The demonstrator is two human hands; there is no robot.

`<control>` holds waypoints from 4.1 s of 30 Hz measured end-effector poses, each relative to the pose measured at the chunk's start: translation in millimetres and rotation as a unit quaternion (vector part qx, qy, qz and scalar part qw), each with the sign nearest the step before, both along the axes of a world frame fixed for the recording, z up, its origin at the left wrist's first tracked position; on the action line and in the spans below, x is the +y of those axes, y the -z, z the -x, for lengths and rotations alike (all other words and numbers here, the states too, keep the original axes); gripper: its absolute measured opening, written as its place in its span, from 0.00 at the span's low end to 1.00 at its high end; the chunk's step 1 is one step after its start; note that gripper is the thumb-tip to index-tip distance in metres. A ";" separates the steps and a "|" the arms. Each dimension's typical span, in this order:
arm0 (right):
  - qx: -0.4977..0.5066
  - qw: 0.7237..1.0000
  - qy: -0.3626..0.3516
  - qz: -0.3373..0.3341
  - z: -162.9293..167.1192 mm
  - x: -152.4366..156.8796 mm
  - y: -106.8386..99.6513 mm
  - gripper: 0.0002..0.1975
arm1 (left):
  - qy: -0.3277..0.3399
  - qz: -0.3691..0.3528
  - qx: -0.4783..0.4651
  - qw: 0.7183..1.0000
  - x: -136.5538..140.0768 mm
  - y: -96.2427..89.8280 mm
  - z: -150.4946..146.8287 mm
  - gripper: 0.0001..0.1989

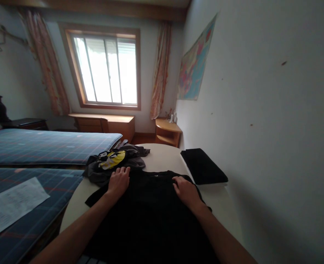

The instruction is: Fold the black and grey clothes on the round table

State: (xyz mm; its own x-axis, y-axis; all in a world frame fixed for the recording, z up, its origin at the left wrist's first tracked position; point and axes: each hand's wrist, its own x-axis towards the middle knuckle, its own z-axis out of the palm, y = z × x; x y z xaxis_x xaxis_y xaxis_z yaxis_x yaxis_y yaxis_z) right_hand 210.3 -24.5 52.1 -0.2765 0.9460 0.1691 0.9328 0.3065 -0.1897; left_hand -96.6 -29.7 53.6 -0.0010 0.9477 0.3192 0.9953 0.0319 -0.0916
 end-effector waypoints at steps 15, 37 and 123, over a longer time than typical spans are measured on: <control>-0.067 0.990 0.123 0.021 1.2 77.6 -16.4 0.21 | 0.021 -0.001 0.002 1.000 54.3 -66.7 44.9 0.17; 0.002 1.000 -0.007 0.003 9.3 25.2 23.3 0.24 | 0.130 0.149 -0.090 0.976 11.7 56.9 -36.5 0.28; 0.180 0.957 0.105 -0.202 -21.0 -2.6 7.0 0.25 | 0.171 0.104 -0.183 0.963 -4.3 58.3 -87.8 0.34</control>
State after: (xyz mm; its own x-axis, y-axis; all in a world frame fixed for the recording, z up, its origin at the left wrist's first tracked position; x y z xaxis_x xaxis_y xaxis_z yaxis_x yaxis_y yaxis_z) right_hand 231.3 -27.1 45.2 0.0566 0.8111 0.5821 0.8787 0.2363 -0.4148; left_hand -8.8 -34.1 -4.7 0.2466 0.9556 0.1610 0.9110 -0.2853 0.2977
